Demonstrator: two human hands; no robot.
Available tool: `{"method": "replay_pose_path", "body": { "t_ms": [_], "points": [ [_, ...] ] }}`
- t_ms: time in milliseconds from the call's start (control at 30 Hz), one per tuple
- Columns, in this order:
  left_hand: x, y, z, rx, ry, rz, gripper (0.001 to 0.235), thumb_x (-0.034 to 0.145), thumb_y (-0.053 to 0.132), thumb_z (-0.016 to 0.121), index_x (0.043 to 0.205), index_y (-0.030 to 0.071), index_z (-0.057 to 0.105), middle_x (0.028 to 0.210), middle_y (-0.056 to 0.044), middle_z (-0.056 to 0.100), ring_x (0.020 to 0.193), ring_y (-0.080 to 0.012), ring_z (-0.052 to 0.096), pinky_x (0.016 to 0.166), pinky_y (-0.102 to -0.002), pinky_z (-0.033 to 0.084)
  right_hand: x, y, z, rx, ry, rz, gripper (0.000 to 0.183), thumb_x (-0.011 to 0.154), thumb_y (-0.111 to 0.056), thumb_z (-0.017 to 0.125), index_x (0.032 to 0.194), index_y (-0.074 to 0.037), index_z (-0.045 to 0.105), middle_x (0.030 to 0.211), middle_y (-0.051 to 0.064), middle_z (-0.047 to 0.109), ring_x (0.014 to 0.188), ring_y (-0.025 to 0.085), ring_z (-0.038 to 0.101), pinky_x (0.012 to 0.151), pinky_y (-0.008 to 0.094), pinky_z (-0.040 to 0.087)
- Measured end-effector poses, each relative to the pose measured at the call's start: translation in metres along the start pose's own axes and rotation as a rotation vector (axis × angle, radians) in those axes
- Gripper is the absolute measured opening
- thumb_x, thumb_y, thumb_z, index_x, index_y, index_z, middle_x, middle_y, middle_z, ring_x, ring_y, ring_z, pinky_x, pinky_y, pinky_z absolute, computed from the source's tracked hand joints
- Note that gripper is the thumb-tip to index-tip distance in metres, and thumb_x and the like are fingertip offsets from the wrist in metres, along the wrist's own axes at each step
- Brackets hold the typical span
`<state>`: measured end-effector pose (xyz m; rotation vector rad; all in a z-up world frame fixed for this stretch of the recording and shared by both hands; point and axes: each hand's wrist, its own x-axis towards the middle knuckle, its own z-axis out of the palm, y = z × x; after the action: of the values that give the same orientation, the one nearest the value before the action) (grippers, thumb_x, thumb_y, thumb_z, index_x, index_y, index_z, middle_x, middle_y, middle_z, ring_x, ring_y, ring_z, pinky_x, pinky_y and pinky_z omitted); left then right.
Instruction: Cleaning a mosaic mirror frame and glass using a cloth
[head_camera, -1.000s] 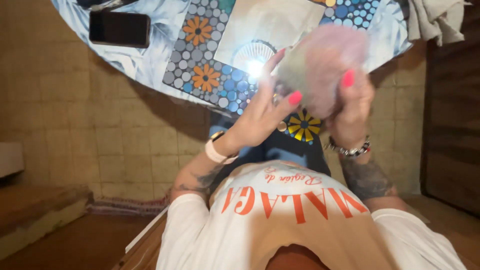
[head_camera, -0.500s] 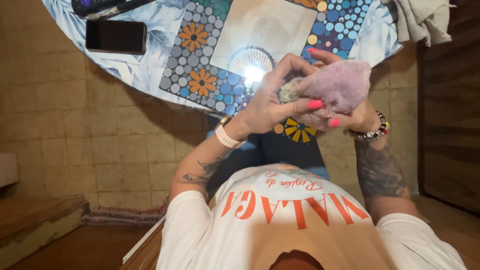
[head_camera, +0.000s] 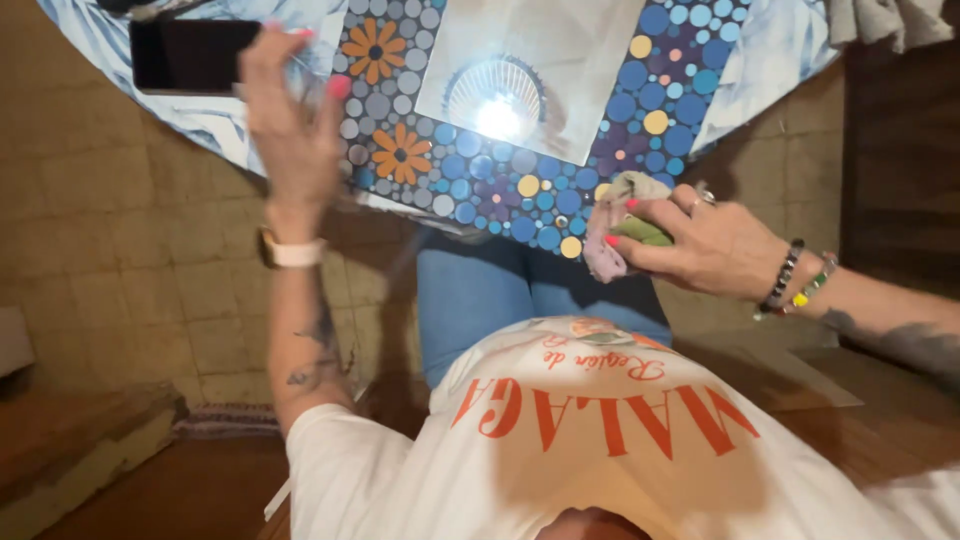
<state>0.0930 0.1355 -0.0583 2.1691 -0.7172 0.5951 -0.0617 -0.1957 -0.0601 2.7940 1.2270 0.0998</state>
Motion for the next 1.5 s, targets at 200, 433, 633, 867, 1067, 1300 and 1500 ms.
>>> {"method": "replay_pose_path", "body": {
  "t_ms": [200, 433, 633, 867, 1067, 1300, 1500],
  "points": [
    [-0.014, -0.055, -0.005, -0.341, -0.060, -0.178, 0.056, 0.094, 0.048, 0.025, 0.126, 0.002, 0.030, 0.126, -0.016, 0.036, 0.118, -0.0269, 0.037, 0.101, -0.038, 0.036, 0.075, 0.021, 0.022, 0.185, -0.177, -0.129, 0.023, 0.079, -0.031, 0.048, 0.096, -0.021, 0.037, 0.086, 0.013, 0.040, 0.067, 0.025, 0.049, 0.024, 0.030, 0.040],
    [-0.019, -0.061, -0.011, -0.689, -0.194, -0.257, 0.078, 0.084, 0.067, 0.024, 0.138, 0.013, 0.008, 0.145, -0.013, 0.013, 0.139, -0.0275, 0.017, 0.119, -0.042, 0.017, 0.252, 0.036, 0.029, 0.258, -0.128, -0.169, 0.024, 0.088, -0.032, 0.045, 0.110, -0.027, 0.036, 0.091, 0.013, 0.042, 0.065, 0.019, 0.046, 0.040, 0.024, 0.044],
    [-0.027, -0.065, -0.011, -0.714, -0.209, -0.260, 0.082, 0.081, 0.068, 0.028, 0.137, 0.011, 0.006, 0.145, -0.016, 0.012, 0.138, -0.0319, 0.016, 0.117, -0.042, 0.017, 0.239, 0.032, 0.007, 0.374, -0.106, -0.029, 0.034, 0.084, -0.041, 0.039, 0.103, -0.013, 0.039, 0.093, 0.013, 0.040, 0.064, 0.020, 0.046, 0.043, 0.029, 0.044],
    [-0.024, -0.073, -0.012, -0.718, -0.278, -0.193, 0.079, 0.084, 0.062, 0.027, 0.136, 0.005, 0.006, 0.143, -0.020, 0.015, 0.137, -0.0297, 0.019, 0.118, -0.039, 0.018, 0.044, 0.059, 0.043, 0.159, -0.316, -0.054, 0.024, 0.079, -0.039, 0.043, 0.100, -0.028, 0.038, 0.102, 0.016, 0.043, 0.072, 0.022, 0.050, 0.033, 0.023, 0.047],
    [-0.013, -0.075, -0.017, -0.662, -0.320, -0.216, 0.086, 0.079, 0.068, 0.024, 0.135, 0.005, 0.009, 0.141, -0.021, 0.020, 0.134, -0.0301, 0.025, 0.115, -0.039, 0.024, 0.145, 0.066, 0.029, 0.146, -0.646, -0.360, 0.059, 0.073, -0.040, 0.053, 0.120, -0.030, 0.018, 0.138, 0.020, 0.011, 0.111, 0.046, 0.034, 0.057, 0.036, 0.059],
    [-0.023, -0.080, -0.018, -0.836, -0.248, -0.311, 0.083, 0.080, 0.069, 0.029, 0.139, 0.017, 0.002, 0.148, -0.013, 0.009, 0.142, -0.0284, 0.012, 0.120, -0.048, 0.015, 0.303, 0.032, 0.049, 0.168, 0.107, -0.377, 0.024, 0.092, -0.045, 0.041, 0.104, -0.025, 0.040, 0.091, 0.011, 0.039, 0.056, 0.016, 0.046, 0.030, 0.019, 0.040],
    [-0.033, -0.082, -0.013, -0.812, -0.225, -0.281, 0.081, 0.083, 0.065, 0.031, 0.137, 0.010, 0.005, 0.146, -0.015, 0.012, 0.140, -0.0289, 0.015, 0.121, -0.042, 0.016, 0.225, 0.020, 0.006, 0.296, 0.053, -0.310, 0.017, 0.091, -0.027, 0.042, 0.106, -0.018, 0.041, 0.100, 0.017, 0.042, 0.074, 0.026, 0.050, 0.043, 0.029, 0.048]
  ]
}}
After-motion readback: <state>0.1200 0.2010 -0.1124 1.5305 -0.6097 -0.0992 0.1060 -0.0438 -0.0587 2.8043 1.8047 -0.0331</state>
